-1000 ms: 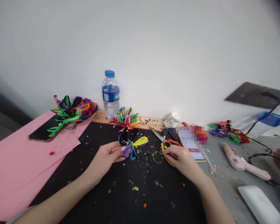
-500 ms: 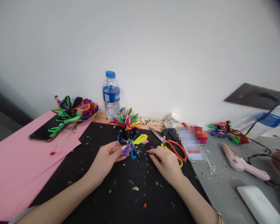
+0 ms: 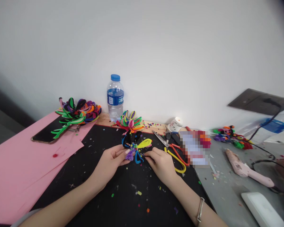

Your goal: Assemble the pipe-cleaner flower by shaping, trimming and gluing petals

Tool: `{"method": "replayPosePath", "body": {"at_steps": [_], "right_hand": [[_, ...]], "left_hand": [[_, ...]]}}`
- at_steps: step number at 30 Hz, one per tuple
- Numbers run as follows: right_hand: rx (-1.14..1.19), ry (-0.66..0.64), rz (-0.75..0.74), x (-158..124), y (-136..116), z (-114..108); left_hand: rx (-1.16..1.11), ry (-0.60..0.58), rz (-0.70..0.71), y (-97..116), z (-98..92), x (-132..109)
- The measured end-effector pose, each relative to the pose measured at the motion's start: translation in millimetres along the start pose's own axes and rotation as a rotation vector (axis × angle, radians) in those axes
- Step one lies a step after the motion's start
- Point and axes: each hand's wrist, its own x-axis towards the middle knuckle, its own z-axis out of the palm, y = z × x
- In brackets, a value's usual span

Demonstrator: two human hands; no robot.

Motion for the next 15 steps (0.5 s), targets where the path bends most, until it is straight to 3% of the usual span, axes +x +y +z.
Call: {"method": "replayPosePath", "body": {"at_steps": [6,11,15], "right_hand": [[0.132,0.040,0.073,0,3,1],[0.393,0.106,0.261,-2,7,-9],[0.524,0.179,0.366,-6,7,-21]], "left_hand": [[0.012,-0.014,0.003,-2,-1.1,2],[0.025,-0.013,0.001,-3,-2.8,1],[0.041,-0.081,-0.022,-6,-1.5,0]]}}
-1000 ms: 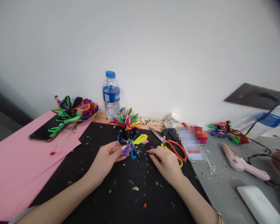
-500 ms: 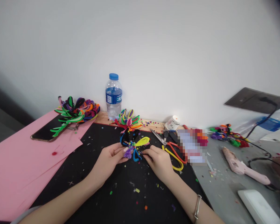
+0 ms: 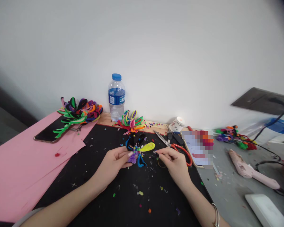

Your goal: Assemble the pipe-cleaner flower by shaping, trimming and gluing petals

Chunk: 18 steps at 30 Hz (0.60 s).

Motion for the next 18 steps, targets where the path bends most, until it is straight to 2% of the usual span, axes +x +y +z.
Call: {"method": "replayPosePath", "body": {"at_steps": [4,9,13,18], "right_hand": [[-0.050,0.111,-0.164,-6,-10,-5],[-0.210,0.059,-0.399,-13,-21,2],[-0.311,-0.020,-0.469,-15,-23,10],[-0.378,-0.070,-0.477,-15,-22,13]], "left_hand": [[0.024,-0.088,-0.057,-5,3.5,0],[0.043,-0.176,-0.095,-8,9.1,0],[0.033,-0.211,-0.082,-7,11.7,-2],[0.009,-0.224,-0.062,-8,12.5,-2]]}}
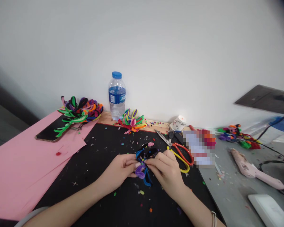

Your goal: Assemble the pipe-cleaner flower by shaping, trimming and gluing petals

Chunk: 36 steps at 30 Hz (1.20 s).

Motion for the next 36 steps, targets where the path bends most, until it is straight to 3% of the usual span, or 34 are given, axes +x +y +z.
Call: {"method": "replayPosePath", "body": {"at_steps": [36], "right_hand": [[0.000,-0.012,0.024,-4.6,5.9,-1.9]], "left_hand": [[-0.001,0.002,-0.007,1.9,-1.0,0.3]]}}
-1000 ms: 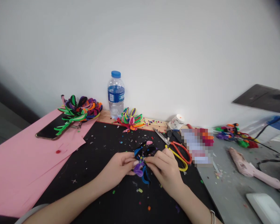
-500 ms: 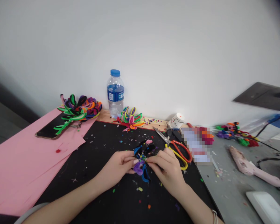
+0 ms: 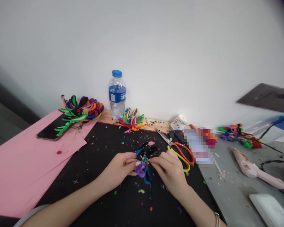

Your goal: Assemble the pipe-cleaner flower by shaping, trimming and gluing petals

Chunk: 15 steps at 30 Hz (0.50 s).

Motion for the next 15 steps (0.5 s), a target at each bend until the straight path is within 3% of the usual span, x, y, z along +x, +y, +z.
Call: {"method": "replayPosePath", "body": {"at_steps": [15], "right_hand": [[-0.045,0.019,-0.033,-0.5,0.8,-0.6]], "left_hand": [[0.035,0.054,-0.076,8.0,1.0,-1.6]]}}
